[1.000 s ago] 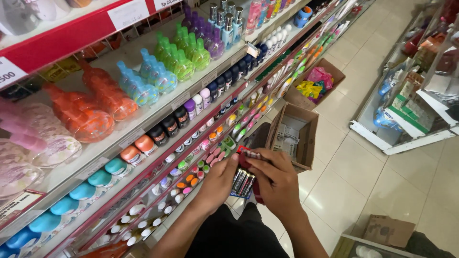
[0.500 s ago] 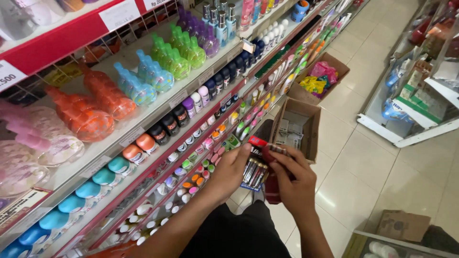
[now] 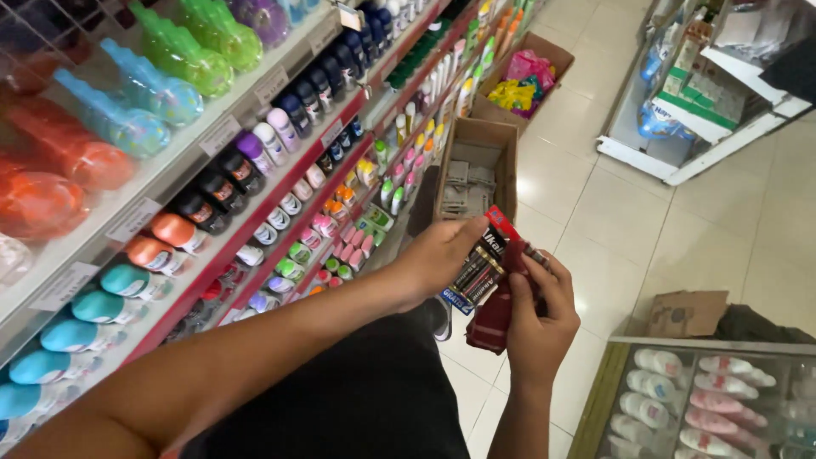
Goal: Restock items on a grocery store shelf and wipe down the packaging.
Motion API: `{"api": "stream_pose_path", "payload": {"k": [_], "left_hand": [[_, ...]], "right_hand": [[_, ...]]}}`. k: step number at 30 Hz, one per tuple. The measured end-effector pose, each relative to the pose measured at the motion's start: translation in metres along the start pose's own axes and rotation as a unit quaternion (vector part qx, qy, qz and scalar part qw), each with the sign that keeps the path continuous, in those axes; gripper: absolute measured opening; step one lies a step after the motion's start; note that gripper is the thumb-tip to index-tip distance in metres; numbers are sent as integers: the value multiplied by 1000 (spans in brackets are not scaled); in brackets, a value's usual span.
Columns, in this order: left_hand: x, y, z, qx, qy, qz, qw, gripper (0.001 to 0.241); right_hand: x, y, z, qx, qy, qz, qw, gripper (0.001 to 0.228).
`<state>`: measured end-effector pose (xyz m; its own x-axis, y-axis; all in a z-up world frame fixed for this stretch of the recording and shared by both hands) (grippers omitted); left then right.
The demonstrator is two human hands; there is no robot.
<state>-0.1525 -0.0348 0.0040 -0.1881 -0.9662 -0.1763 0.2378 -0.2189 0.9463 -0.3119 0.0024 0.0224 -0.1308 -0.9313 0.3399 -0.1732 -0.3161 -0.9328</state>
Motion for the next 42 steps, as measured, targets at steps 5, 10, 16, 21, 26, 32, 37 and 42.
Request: {"api": "stream_pose_path", "payload": {"k": [5,10,16,21,26,32,37,42], "left_hand": [[15,-28,38,6,-57,-9,998,44],[23,-47,40,81,-69,-36,994,53],[9,1,-2,-28,-8,-16,999,48],[-19,43,-52,-109,87,41,989,48],[-49,59,-94,-171,186,77,964,47],[-39,66,-119,-232,234,90,940,48],[4,68,-103,-254,199,108,940,49],[40,47,-104,-252,226,149,929,47]], "right_hand": [[-24,29,-31,-15,82,26,996,24],[-37,48,-40,34,170,50,984,23],[9,11,-1,31,72,-10,997,24],[53,-37,55,46,-67,-68,994,24],[78,-80,107,28,-199,-108,974,23],[116,-103,156,-38,-353,-166,920,27],[161,-109,158,-82,-337,-246,905,26],[174,-104,165,-128,-352,-321,870,26]]}}
Point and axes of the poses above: each hand's wrist, its own x-axis towards the middle knuckle, its own z-axis out of the palm, y = z × x, the point moved 8 cm from there along x, towards the middle knuckle, and after that the axes turned 1 degree about y, right-handed, at the moved point
